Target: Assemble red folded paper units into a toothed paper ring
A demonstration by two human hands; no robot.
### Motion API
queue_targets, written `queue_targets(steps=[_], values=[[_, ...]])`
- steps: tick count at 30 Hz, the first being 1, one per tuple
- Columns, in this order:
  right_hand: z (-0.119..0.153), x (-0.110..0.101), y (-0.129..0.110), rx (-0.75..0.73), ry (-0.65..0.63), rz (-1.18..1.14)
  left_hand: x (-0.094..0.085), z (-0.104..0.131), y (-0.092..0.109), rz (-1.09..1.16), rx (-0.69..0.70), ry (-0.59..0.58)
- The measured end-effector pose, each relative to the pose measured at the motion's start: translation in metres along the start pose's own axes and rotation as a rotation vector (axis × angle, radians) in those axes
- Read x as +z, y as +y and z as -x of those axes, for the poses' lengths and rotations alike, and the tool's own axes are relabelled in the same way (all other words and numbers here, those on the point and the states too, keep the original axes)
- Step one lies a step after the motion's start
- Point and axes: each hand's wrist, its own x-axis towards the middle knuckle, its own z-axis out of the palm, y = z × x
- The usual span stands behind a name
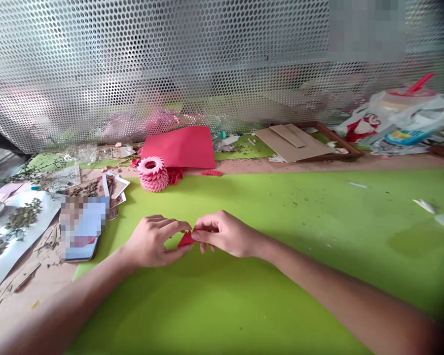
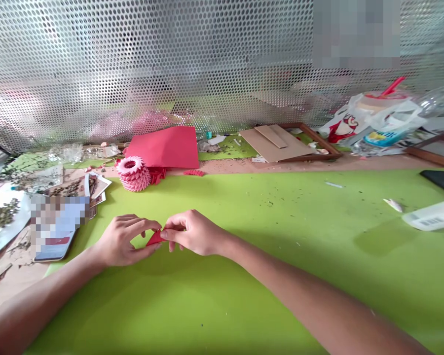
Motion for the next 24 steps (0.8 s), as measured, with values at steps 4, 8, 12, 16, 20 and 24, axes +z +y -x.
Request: queue_targets(steps=[4,8,12,16,20,24], values=[[0.0012,-0.0022,-0.0017,0.027,-0.024,0.032,0.0003,-0.0006,0.0001,0.037,0.027,-0.035],[0.0019,-0.0045,-0.0044,0.043,-0.066,0.016,-0.0003,-0.0013,0.0028,0.043,0.035,-0.047],[0.0023,-0.0056,-0.0068,0.072,-0.111,0.000,-0.0007,-0.0010,0.0051,0.031,0.043,-0.057],[0.0022,-0.0051,-0.0068,0.085,-0.118,-0.026,-0.0007,-0.0001,0.0050,0.021,0.037,-0.061],[0.0019,-0.0040,-0.0045,0.092,-0.112,-0.049,-0.0005,0.0003,0.0040,0.008,0.037,-0.063],[0.0020,-0.0032,-0.0017,0.093,-0.101,-0.053,-0.0004,0.0009,0.0029,0.000,0.033,-0.052]])
